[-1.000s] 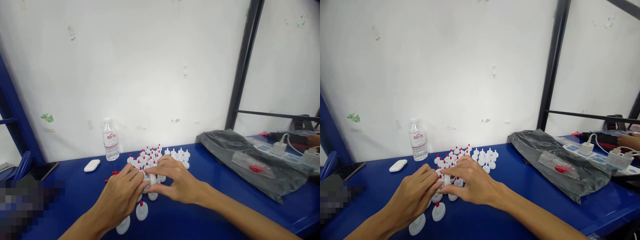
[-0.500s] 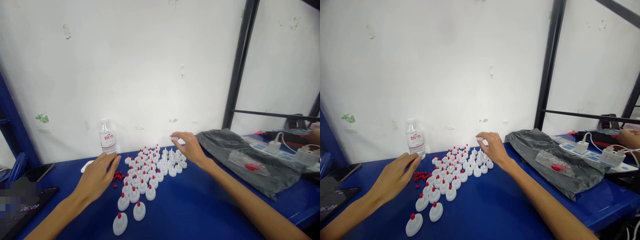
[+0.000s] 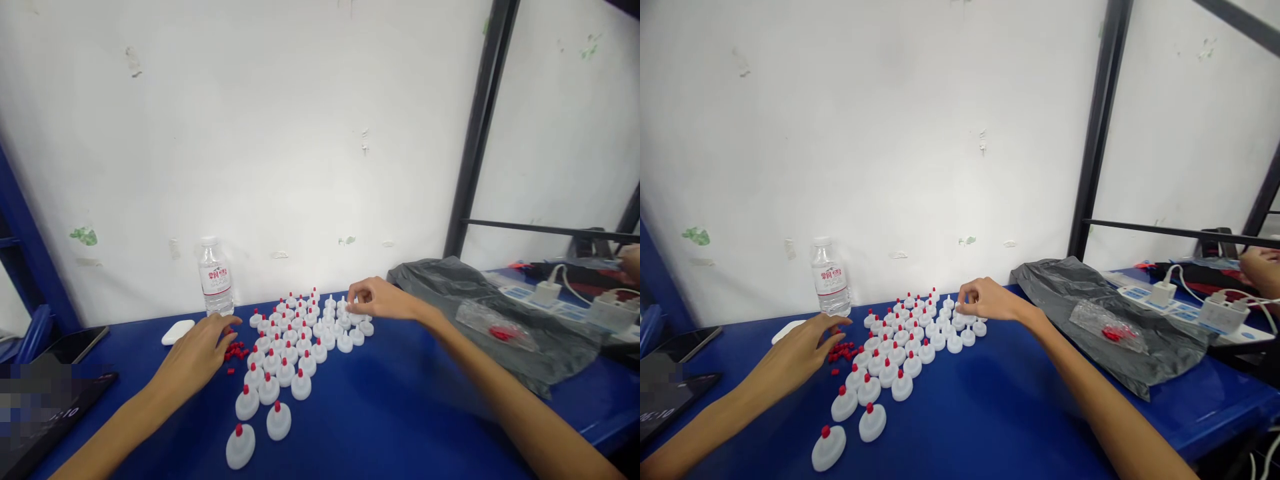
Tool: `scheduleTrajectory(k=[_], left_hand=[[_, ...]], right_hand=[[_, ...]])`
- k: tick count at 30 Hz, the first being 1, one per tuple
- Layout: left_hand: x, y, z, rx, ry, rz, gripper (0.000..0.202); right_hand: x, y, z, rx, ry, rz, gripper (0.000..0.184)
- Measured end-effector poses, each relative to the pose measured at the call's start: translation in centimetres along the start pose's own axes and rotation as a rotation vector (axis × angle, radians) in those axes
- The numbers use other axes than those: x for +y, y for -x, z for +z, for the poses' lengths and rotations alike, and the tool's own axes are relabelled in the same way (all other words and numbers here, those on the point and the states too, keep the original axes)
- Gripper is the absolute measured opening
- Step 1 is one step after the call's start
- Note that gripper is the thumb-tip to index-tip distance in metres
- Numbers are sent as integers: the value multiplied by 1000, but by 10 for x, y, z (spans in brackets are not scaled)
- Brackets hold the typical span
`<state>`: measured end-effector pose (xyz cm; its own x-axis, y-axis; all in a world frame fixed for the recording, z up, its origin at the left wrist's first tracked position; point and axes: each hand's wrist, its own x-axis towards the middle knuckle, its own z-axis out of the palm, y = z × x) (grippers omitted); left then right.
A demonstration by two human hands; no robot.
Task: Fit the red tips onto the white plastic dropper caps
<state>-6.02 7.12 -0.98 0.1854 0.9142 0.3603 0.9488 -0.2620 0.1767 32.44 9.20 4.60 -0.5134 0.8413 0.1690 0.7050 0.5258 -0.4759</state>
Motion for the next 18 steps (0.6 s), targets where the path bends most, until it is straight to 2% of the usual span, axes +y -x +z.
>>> scheduleTrajectory(k=[3, 4, 6, 12, 15, 18], left_hand=[[3, 0, -4, -30, -4, -27, 31], [5, 1, -6, -46, -8, -27, 28], [9, 2, -9, -71, -11, -18, 28], [9, 5, -4, -64, 9, 36, 25], [6, 5, 1, -78, 9, 52, 23], [7, 6, 3, -88, 11, 61, 22]], right_hand=[[3, 6, -8, -426, -197, 85, 29], [4, 8, -9, -528, -239, 111, 31], [6, 8, -7, -605, -275, 142, 35], [6, 5, -2, -505, -195, 136, 46], [-7, 4, 1, -307, -142, 34, 43], [-29, 3, 17, -87, -126, -93, 41]])
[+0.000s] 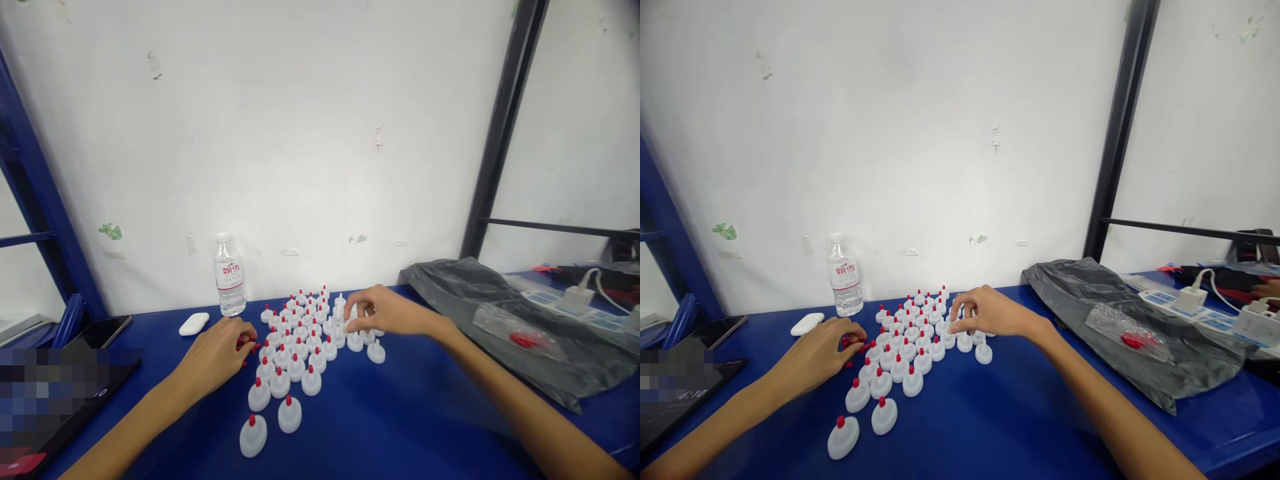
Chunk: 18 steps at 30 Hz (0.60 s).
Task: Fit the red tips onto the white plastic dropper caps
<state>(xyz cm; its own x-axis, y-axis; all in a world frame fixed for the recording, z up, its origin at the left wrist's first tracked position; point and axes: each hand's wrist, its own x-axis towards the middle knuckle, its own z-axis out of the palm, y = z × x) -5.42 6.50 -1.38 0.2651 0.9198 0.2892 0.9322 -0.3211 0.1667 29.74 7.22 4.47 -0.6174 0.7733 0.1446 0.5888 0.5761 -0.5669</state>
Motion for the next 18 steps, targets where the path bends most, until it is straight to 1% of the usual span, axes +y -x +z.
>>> scheduleTrajectory(k=[1, 2, 4, 6, 12, 18], left_hand=[[1, 0, 0, -4, 1, 1, 21], [1, 1, 0, -10, 0, 1, 21], [2, 1, 1, -22, -3, 7, 20], [2, 1, 1, -25, -6, 14, 20], [2, 2, 2, -29, -19, 8, 20], [4, 3, -1, -1, -14, 9, 22]], right_hand=[[-6, -1, 8, 26, -5, -37, 41], [-12, -2, 17, 19, -14, -70, 41], [-22, -3, 34, -42, -26, -120, 39], [-28, -3, 46, -76, -1, -164, 37], [-41, 1, 63, 5, 107, -228, 34], [-54, 9, 90, -18, 225, -266, 47]])
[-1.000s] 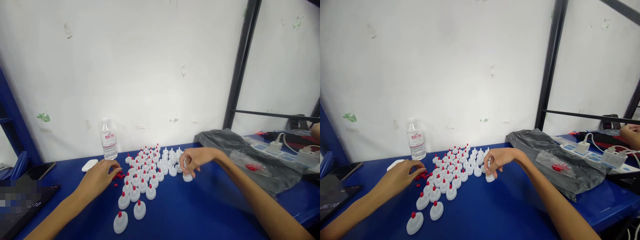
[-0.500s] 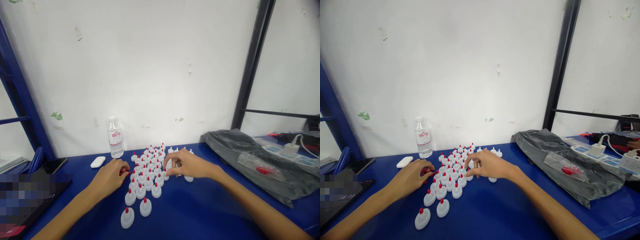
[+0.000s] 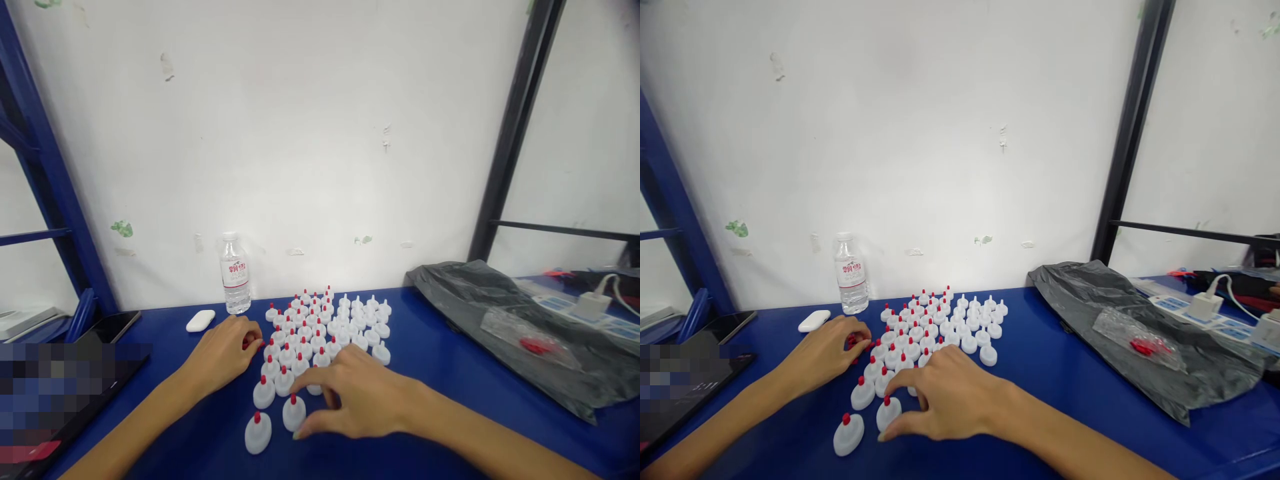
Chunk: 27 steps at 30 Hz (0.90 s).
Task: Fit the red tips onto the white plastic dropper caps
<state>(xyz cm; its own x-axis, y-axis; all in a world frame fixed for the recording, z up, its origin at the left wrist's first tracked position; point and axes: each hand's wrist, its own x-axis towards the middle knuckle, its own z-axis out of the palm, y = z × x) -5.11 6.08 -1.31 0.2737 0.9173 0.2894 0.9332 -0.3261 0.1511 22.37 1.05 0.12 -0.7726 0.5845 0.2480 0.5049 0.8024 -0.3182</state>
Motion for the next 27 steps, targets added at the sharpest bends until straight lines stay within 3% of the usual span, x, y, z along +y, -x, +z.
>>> scheduleTrajectory(k=[10, 14, 18, 22, 27], left_hand=[[27, 5, -20, 233, 93, 40, 31], [35, 12, -20, 283, 132, 183, 29], [42, 18, -18, 341, 161, 349, 20], [49, 24, -18, 398, 178, 583, 20], [56, 29, -19, 358, 170, 703, 11]], right_hand=[[-3, 1, 20, 4, 70, -68, 40], [-5, 1, 16, -4, 29, -101, 35], [-10, 4, 7, 119, 26, -90, 37], [-11, 3, 5, 176, 13, -40, 20], [-6, 0, 9, 242, -61, 7, 16]])
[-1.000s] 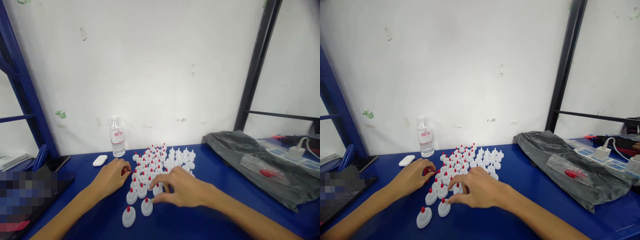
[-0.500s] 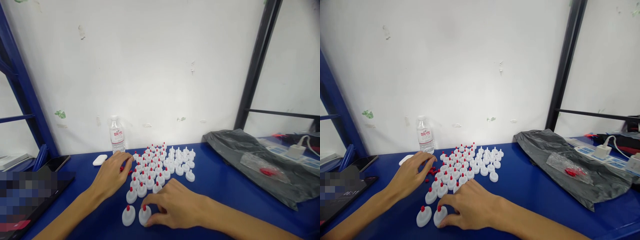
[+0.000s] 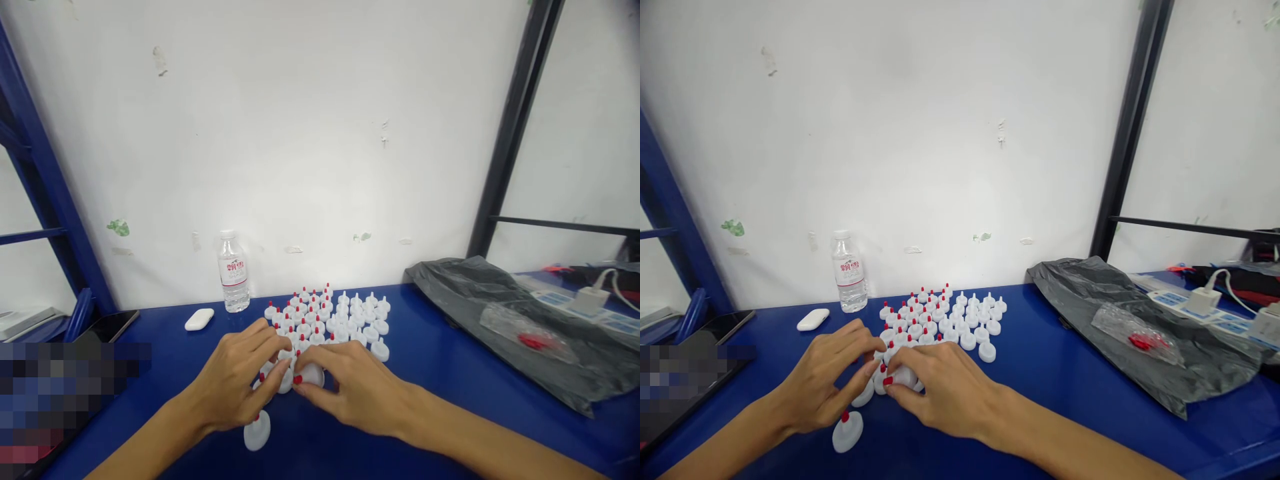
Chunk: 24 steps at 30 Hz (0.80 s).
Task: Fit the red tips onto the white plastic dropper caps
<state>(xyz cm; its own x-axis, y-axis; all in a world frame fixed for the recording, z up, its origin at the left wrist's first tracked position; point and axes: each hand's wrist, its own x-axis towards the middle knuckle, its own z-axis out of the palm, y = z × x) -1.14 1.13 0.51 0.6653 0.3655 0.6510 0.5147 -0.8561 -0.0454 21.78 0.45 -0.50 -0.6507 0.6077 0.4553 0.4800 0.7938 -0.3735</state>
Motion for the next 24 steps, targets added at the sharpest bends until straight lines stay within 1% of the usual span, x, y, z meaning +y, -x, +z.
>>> scheduleTrajectory(k=[2, 4, 6, 8, 12, 15, 18, 21, 24], left_hand=[[3, 0, 1, -29, -27, 30, 3], [6, 1, 3, -54, -49, 56, 4], [9, 1, 5, -74, -53, 73, 6], [11, 0, 7, -99, -53, 78, 5], [14, -2, 8, -185, -25, 68, 15], [13, -4, 8, -207, 16, -13, 21], [13, -4, 10, -172, 75, -135, 27], [15, -6, 14, -135, 169, -263, 33], [20, -11, 18, -80, 270, -408, 38]], right_hand=[[1, 0, 1, 12, -54, 45, 28], [2, 0, 2, 14, -118, 61, 44], [2, 2, 3, 17, -152, 44, 53], [1, 3, 5, 33, -155, 28, 54], [1, 3, 5, 67, -152, 20, 50], [2, -1, 2, 122, -112, 61, 50], [4, -4, 0, 192, -48, 54, 49], [7, -5, 0, 271, 74, -58, 41], [10, -7, 0, 364, 281, -211, 28]])
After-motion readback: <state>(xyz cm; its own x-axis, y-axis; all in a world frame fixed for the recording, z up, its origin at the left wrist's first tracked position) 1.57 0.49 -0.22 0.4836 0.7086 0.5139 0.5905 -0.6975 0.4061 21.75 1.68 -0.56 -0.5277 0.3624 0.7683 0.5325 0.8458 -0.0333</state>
